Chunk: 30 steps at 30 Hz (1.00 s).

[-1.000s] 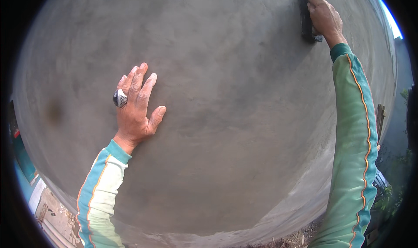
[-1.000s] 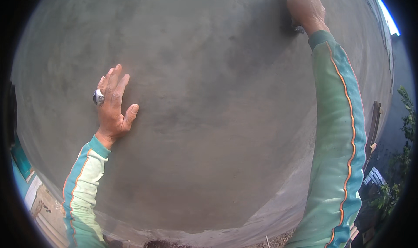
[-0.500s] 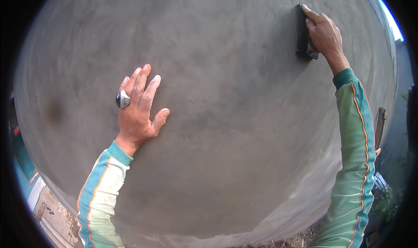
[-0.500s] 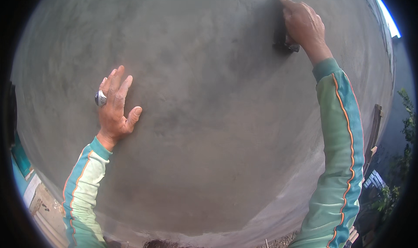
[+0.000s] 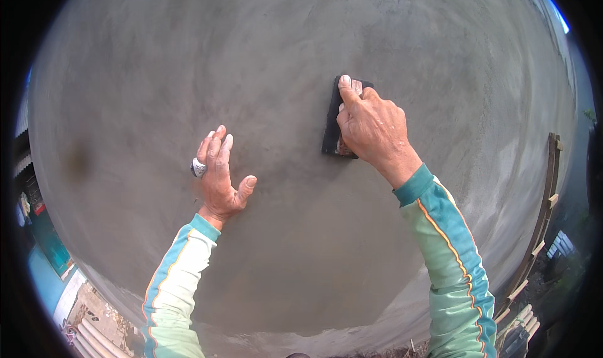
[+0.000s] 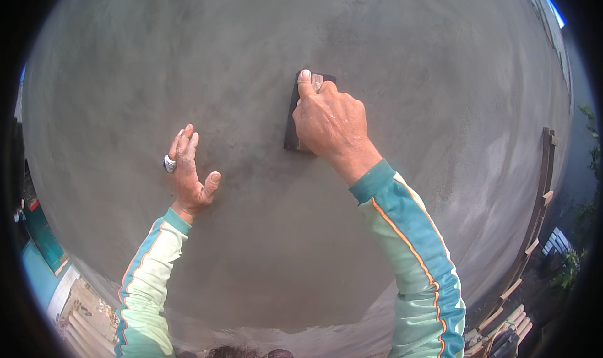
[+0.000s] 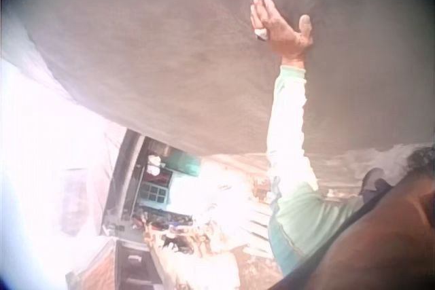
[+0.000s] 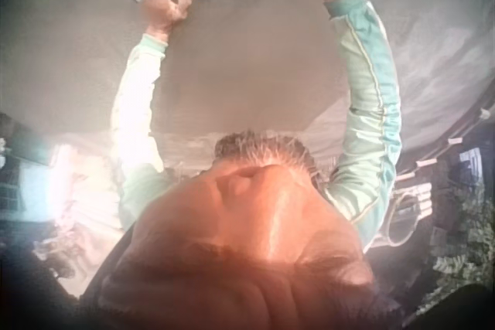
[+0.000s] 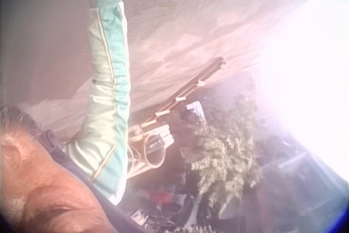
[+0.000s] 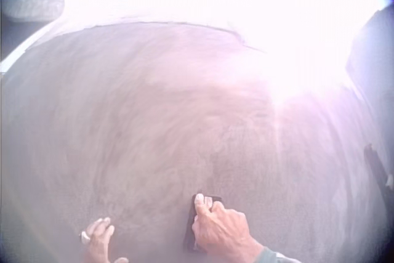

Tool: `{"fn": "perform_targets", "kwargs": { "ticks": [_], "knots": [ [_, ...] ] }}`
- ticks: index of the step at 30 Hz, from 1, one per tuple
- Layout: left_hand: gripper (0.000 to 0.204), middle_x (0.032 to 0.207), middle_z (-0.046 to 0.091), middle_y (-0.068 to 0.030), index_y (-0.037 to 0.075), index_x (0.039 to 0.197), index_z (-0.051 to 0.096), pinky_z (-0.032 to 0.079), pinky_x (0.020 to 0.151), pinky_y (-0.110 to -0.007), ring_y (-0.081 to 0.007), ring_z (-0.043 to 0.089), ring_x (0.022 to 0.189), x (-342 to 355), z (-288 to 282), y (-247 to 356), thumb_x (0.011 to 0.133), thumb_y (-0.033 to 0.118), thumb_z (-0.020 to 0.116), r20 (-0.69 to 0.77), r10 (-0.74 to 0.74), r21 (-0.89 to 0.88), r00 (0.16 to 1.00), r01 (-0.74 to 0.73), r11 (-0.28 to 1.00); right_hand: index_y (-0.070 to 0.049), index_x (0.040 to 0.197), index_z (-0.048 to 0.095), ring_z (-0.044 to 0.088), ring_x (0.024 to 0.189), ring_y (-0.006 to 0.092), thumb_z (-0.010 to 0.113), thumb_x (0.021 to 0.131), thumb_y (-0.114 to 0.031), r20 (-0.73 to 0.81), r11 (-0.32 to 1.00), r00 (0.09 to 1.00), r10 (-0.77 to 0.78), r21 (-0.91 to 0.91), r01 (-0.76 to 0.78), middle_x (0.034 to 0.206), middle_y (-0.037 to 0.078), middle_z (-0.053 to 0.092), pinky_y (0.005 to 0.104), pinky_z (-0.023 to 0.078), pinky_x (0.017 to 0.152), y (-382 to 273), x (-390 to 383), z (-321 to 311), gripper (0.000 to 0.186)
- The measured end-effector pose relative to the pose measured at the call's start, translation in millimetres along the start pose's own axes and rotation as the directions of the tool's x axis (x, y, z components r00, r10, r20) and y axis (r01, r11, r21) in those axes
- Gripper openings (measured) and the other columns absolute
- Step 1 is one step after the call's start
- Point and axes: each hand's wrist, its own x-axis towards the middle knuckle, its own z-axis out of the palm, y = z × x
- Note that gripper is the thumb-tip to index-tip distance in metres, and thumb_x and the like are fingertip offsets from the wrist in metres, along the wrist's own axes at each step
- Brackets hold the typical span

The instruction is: The person smooths a wet cement wall using a hand trowel. They repeatedly rub the tool against the surface in circular and sweeping motions to even out the texture. The person occasionally pauses to dip the trowel into a bucket of water before resuming the smoothing process.

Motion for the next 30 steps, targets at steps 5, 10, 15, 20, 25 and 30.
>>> {"fn": "perform_targets", "kwargs": {
  "ticks": [5, 10, 15, 20, 25, 30],
  "knots": [
    [0.089, 0.146, 0.056, -0.0243, -0.004, 0.152, 0.047, 0.049, 0.107, -0.051, -0.0422, 0.059, 0.130, -16, 32, 166, 0.081, 0.032, 0.088, 0.165, -0.120, -0.233, 0.979, 0.157, 0.960, -0.007, 0.153, 0.055, 0.072, 0.068, 0.0358, 0.064, 0.101, -0.025, 0.292, 0.968, 0.947, 0.133, 0.166, -0.187, 0.087, 0.016, 0.072, 0.0484, 0.057, 0.058, -49, -84, 9, 0.056],
    [0.070, 0.131, 0.060, -0.0177, -0.002, 0.147, 0.051, 0.053, 0.091, -0.047, -0.0366, 0.065, 0.112, -22, 72, 200, 0.085, 0.010, 0.080, 0.091, -0.287, -0.053, 0.954, 0.293, 0.955, -0.016, 0.156, 0.054, 0.072, 0.072, 0.0328, 0.065, 0.101, -0.025, 0.307, 0.935, 0.941, 0.142, 0.270, -0.229, 0.088, 0.011, 0.072, 0.0460, 0.057, 0.061, -40, -106, -13, 0.056],
    [0.066, 0.130, 0.057, -0.0160, -0.001, 0.148, 0.050, 0.060, 0.088, -0.045, -0.0356, 0.067, 0.112, 41, 53, 157, 0.090, 0.015, 0.078, 0.094, -0.257, 0.022, 0.962, 0.256, 0.966, -0.014, 0.157, 0.053, 0.064, 0.066, 0.0202, 0.075, 0.092, -0.010, 0.018, 0.818, 0.978, 0.206, 0.545, -0.183, 0.082, 0.004, 0.066, 0.0358, 0.054, 0.061, -30, -209, -56, 0.068],
    [0.066, 0.138, 0.058, -0.0164, -0.002, 0.148, 0.054, 0.058, 0.096, -0.049, -0.0384, 0.067, 0.117, 230, 62, 86, 0.094, 0.029, 0.074, 0.065, -0.376, 0.105, 0.924, 0.368, 0.924, -0.003, 0.151, 0.058, 0.056, 0.062, 0.0198, 0.072, 0.094, -0.003, 0.447, 0.551, 0.730, 0.517, 0.478, -0.684, 0.075, 0.009, 0.058, 0.0348, 0.050, 0.062, -45, -452, -73, 0.059],
    [0.047, 0.137, 0.064, -0.0137, 0.010, 0.138, 0.064, 0.058, 0.098, -0.051, -0.0416, 0.068, 0.116, 385, 103, 42, 0.097, 0.032, 0.069, -0.044, -0.270, 0.322, 0.962, 0.269, 0.908, -0.006, 0.127, 0.072, 0.072, 0.093, 0.0461, 0.063, 0.102, -0.042, 0.835, 0.571, 0.055, 0.548, -0.325, -0.754, 0.096, 0.023, 0.076, 0.0596, 0.055, 0.079, -95, -769, -82, 0.045],
    [0.044, 0.128, 0.065, -0.0126, 0.008, 0.134, 0.064, 0.061, 0.087, -0.051, -0.0396, 0.073, 0.104, 318, 110, 50, 0.098, 0.034, 0.069, 0.074, -0.079, 0.242, 0.994, 0.059, 0.968, -0.006, 0.119, 0.072, 0.070, 0.099, 0.0443, 0.061, 0.104, -0.039, 0.810, 0.520, 0.096, 0.578, -0.275, -0.809, 0.102, 0.023, 0.074, 0.0580, 0.055, 0.084, -111, -794, -117, 0.038]
  ]
}}
